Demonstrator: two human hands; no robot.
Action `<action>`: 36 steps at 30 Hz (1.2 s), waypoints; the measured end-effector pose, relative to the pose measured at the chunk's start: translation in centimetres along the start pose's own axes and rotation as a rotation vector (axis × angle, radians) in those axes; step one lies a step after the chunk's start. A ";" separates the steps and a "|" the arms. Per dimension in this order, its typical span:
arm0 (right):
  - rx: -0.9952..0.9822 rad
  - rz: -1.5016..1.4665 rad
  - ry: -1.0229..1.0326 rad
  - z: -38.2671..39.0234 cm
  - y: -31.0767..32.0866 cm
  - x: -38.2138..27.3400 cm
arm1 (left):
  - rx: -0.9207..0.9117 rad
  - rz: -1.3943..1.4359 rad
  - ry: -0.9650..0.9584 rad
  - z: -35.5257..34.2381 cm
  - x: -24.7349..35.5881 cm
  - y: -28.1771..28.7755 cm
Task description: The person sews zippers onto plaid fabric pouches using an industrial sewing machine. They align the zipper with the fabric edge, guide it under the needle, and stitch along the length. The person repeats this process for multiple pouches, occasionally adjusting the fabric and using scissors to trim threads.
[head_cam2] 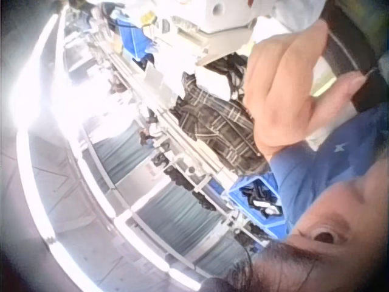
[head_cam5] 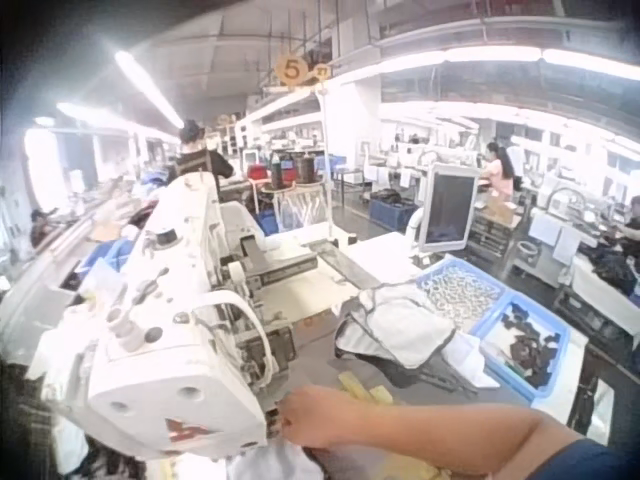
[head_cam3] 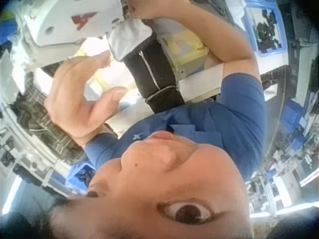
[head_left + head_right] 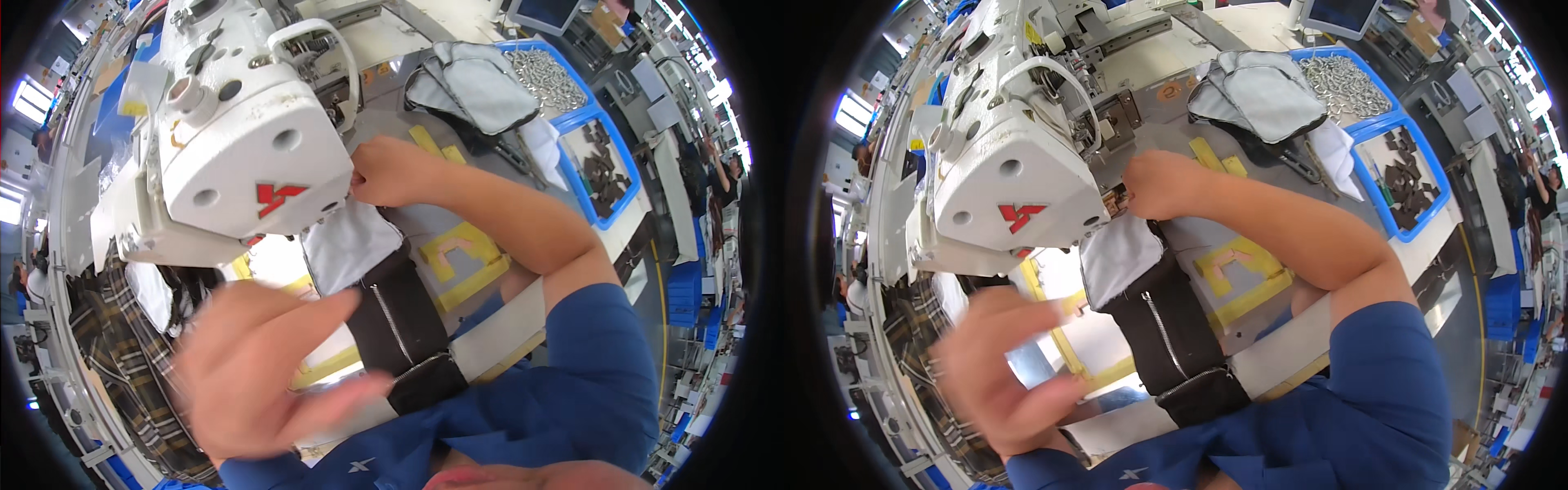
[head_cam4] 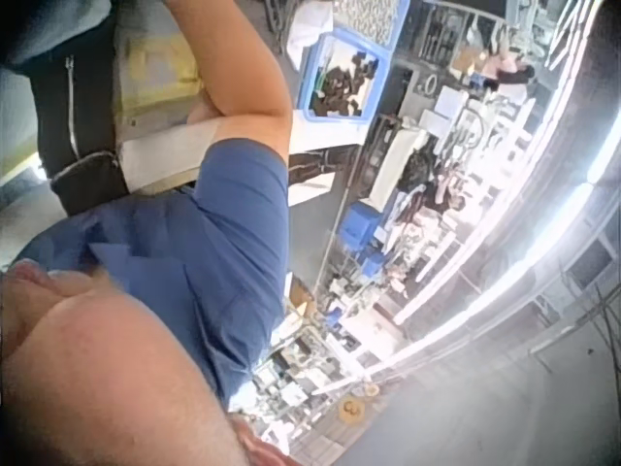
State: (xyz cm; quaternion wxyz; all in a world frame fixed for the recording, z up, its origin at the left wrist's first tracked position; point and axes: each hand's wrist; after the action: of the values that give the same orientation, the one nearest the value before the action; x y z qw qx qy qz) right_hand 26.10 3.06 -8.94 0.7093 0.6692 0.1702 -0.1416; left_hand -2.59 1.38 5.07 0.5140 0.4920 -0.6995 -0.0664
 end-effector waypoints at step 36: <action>-0.018 0.062 0.340 7.3 6.6 -1.6 | 0.249 -0.141 0.074 6.0 -2.7 -5.7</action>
State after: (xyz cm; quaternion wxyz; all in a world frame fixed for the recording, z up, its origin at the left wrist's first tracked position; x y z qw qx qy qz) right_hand 27.84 -3.90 -1.97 0.6803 0.6819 0.2685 -0.0030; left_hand -3.81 -1.91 -2.87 0.4685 0.6021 -0.6465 0.0030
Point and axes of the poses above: each hand's wrist, its own z-axis away from the middle knuckle, its own y-axis out of the back of the hand, x = y × z, and after that the axes turned 4 degrees about z, right-handed
